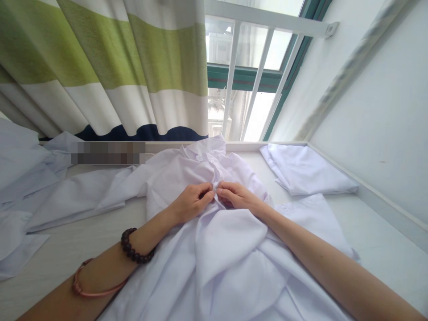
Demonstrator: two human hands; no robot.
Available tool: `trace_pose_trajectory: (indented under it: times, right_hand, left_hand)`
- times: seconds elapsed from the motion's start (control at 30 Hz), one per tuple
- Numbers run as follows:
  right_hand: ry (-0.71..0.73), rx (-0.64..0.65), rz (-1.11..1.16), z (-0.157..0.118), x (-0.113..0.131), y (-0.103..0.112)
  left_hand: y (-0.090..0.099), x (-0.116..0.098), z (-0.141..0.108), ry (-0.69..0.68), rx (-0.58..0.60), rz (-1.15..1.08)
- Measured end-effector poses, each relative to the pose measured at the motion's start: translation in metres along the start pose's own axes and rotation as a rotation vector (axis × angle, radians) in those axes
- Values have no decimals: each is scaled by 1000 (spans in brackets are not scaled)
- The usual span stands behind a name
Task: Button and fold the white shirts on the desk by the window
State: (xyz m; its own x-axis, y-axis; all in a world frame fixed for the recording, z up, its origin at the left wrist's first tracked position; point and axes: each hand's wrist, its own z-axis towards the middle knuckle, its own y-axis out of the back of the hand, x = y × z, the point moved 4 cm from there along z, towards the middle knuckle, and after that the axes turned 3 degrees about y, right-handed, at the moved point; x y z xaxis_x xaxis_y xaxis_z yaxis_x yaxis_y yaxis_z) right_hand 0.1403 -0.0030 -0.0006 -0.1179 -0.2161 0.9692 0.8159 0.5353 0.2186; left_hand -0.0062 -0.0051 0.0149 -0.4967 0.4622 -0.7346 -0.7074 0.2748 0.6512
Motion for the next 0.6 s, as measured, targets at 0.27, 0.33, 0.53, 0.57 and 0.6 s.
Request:
trace_pose_trajectory:
  times: [0.27,0.33,0.53,0.57,0.6]
  right_hand:
    - [-10,-25,21,0,2,1]
    - [9,-34,-24,-1,2,1]
    - [19,-51,-11,1,-3,2]
    - [12,-53,-7,1,-3,1]
    - [5,-55,-7,1,-2,1]
  left_hand:
    - [0,3,0,-12,15,-23]
    - [0,3,0,-27,19,-20]
    - [1,4,0,-42,11,-15]
    - [1,4,0,-37,13,-19]
    - [1,3,0,-33,14,-22]
